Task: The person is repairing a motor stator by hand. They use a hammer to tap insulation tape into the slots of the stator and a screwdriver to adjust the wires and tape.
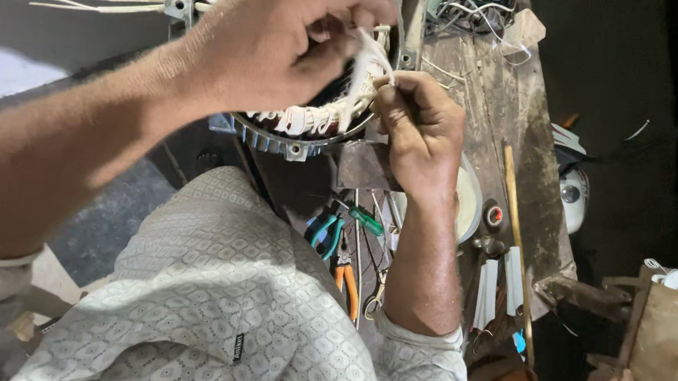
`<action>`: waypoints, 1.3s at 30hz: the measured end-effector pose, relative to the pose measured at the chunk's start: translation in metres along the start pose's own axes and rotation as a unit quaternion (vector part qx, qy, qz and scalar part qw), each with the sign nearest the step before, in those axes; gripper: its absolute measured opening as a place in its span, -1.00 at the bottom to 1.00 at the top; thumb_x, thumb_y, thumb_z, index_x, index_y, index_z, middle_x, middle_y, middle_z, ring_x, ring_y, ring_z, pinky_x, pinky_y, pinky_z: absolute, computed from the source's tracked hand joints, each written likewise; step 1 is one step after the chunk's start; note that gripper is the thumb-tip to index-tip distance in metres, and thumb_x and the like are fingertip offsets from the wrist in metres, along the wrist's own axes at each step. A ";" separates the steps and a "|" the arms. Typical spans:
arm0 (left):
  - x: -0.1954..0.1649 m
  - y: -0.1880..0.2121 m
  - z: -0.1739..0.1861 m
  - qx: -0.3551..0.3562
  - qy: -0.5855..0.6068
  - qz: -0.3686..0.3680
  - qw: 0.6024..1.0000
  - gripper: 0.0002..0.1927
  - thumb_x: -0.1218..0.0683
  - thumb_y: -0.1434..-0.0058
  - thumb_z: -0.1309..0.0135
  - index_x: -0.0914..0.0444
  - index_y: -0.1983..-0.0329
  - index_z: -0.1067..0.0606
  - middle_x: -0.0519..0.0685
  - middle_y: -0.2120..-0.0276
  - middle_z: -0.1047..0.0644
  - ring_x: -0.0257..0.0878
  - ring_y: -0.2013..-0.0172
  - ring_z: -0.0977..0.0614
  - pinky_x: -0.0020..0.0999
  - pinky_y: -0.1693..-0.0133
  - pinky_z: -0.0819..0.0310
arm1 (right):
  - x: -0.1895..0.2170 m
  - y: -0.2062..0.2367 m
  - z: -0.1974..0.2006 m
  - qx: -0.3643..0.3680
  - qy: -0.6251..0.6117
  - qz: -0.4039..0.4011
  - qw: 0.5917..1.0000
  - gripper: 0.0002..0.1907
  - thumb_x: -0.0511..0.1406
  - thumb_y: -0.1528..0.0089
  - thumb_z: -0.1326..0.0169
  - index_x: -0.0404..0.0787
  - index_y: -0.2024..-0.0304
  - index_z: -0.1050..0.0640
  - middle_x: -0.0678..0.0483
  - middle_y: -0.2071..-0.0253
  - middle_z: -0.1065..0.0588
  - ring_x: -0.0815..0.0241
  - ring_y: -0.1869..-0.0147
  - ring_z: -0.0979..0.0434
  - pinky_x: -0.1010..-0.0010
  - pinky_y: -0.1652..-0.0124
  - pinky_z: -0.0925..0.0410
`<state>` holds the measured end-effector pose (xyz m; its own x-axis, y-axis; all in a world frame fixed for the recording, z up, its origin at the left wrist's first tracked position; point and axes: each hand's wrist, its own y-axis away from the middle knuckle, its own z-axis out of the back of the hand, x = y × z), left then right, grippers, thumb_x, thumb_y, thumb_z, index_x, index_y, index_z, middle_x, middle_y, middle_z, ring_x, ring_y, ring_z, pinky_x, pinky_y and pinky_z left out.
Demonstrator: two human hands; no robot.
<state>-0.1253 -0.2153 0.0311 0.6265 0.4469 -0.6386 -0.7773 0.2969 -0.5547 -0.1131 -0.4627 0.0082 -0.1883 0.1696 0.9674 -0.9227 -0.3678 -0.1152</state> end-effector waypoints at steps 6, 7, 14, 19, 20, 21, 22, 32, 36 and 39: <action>0.026 -0.013 -0.004 0.206 0.004 0.103 0.973 -0.77 0.28 -0.21 -0.15 0.23 0.07 -0.58 0.02 0.32 -0.66 -0.24 0.34 -0.73 -0.34 0.34 -0.66 | 0.003 -0.007 0.001 -0.066 -0.041 -0.056 0.995 -0.90 -0.39 -0.35 -0.04 -0.26 0.10 -0.55 0.21 0.39 -0.44 0.46 0.41 -0.31 0.60 0.42 -0.20; 0.028 -0.014 -0.007 0.222 0.005 0.097 0.970 -0.72 0.29 -0.14 -0.16 0.25 0.06 -0.57 0.03 0.34 -0.66 -0.21 0.36 -0.73 -0.30 0.34 -0.65 | 0.003 -0.007 0.002 -0.066 -0.054 -0.046 0.995 -0.89 -0.37 -0.34 -0.03 -0.26 0.12 -0.55 0.19 0.39 -0.44 0.45 0.40 -0.33 0.59 0.40 -0.22; 0.035 -0.021 -0.014 0.239 0.051 -0.012 0.970 -0.54 0.31 -0.02 -0.20 0.37 -0.04 -0.46 0.02 0.53 -0.62 -0.15 0.48 -0.72 -0.26 0.51 -0.60 | 0.004 -0.003 0.003 -0.101 -0.059 -0.047 0.992 -0.88 -0.32 -0.35 -0.13 -0.27 0.13 -0.55 0.14 0.32 -0.49 0.41 0.29 -0.43 0.60 0.27 -0.30; 0.035 -0.023 -0.014 0.256 0.052 -0.030 0.965 -0.59 0.29 -0.05 -0.21 0.37 0.05 -0.35 0.01 0.61 -0.57 -0.11 0.56 -0.68 -0.19 0.60 -0.50 | 0.006 -0.003 -0.001 -0.111 -0.065 -0.049 0.991 -0.85 -0.31 -0.35 -0.14 -0.28 0.11 -0.55 0.15 0.32 -0.49 0.42 0.28 -0.43 0.61 0.26 -0.29; 0.034 -0.022 -0.014 0.258 0.053 -0.021 0.965 -0.58 0.29 -0.05 -0.21 0.35 0.05 -0.33 0.00 0.62 -0.55 -0.09 0.57 -0.67 -0.18 0.60 -0.49 | 0.007 -0.003 -0.001 -0.109 -0.065 -0.044 0.991 -0.85 -0.31 -0.36 -0.14 -0.28 0.10 -0.55 0.16 0.32 -0.49 0.42 0.27 -0.42 0.61 0.25 -0.29; 0.033 -0.021 -0.015 0.259 0.054 -0.011 0.964 -0.56 0.30 -0.05 -0.21 0.34 0.04 -0.31 -0.01 0.63 -0.54 -0.08 0.58 -0.66 -0.16 0.60 -0.48 | 0.007 -0.003 -0.001 -0.113 -0.061 -0.045 0.991 -0.85 -0.31 -0.36 -0.13 -0.28 0.10 -0.55 0.16 0.31 -0.49 0.43 0.27 -0.42 0.61 0.25 -0.29; 0.032 -0.021 -0.014 0.246 0.048 -0.028 0.968 -0.57 0.28 -0.06 -0.21 0.34 0.05 -0.31 0.00 0.65 -0.52 -0.06 0.58 -0.65 -0.14 0.59 -0.47 | 0.007 -0.003 -0.002 -0.115 -0.058 -0.047 0.991 -0.85 -0.31 -0.36 -0.13 -0.28 0.10 -0.55 0.16 0.31 -0.50 0.43 0.27 -0.43 0.61 0.25 -0.29; 0.010 -0.038 0.011 0.167 -0.031 -0.109 0.979 -0.66 0.29 -0.20 -0.14 0.33 0.00 -0.34 0.03 0.63 -0.48 -0.10 0.56 -0.62 -0.16 0.58 -0.45 | 0.008 0.005 -0.002 -0.130 -0.015 -0.042 0.991 -0.91 -0.39 -0.36 -0.08 -0.28 0.11 -0.57 0.18 0.33 -0.50 0.47 0.33 -0.38 0.64 0.32 -0.22; 0.014 -0.038 0.003 0.375 -0.068 0.011 0.924 -0.74 0.29 -0.24 -0.04 0.32 0.01 -0.35 0.04 0.67 -0.49 -0.15 0.63 -0.67 -0.22 0.63 -0.55 | 0.011 0.006 -0.005 -0.111 0.017 -0.017 0.993 -0.92 -0.40 -0.37 -0.09 -0.27 0.10 -0.57 0.20 0.34 -0.49 0.48 0.32 -0.39 0.63 0.30 -0.23; 0.023 -0.028 -0.008 0.259 -0.029 -0.037 0.965 -0.68 0.20 -0.20 -0.20 0.35 0.05 -0.36 0.06 0.71 -0.48 -0.06 0.62 -0.64 -0.18 0.61 -0.50 | 0.012 0.005 -0.007 -0.106 0.039 -0.022 0.993 -0.92 -0.41 -0.39 -0.09 -0.28 0.10 -0.57 0.22 0.36 -0.47 0.49 0.33 -0.36 0.64 0.32 -0.20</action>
<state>-0.0891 -0.2197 0.0280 0.6879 0.4501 -0.5694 -0.6651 0.7050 -0.2463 -0.1223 -0.4557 0.0173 -0.1641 0.2545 0.9530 -0.9793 -0.1581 -0.1263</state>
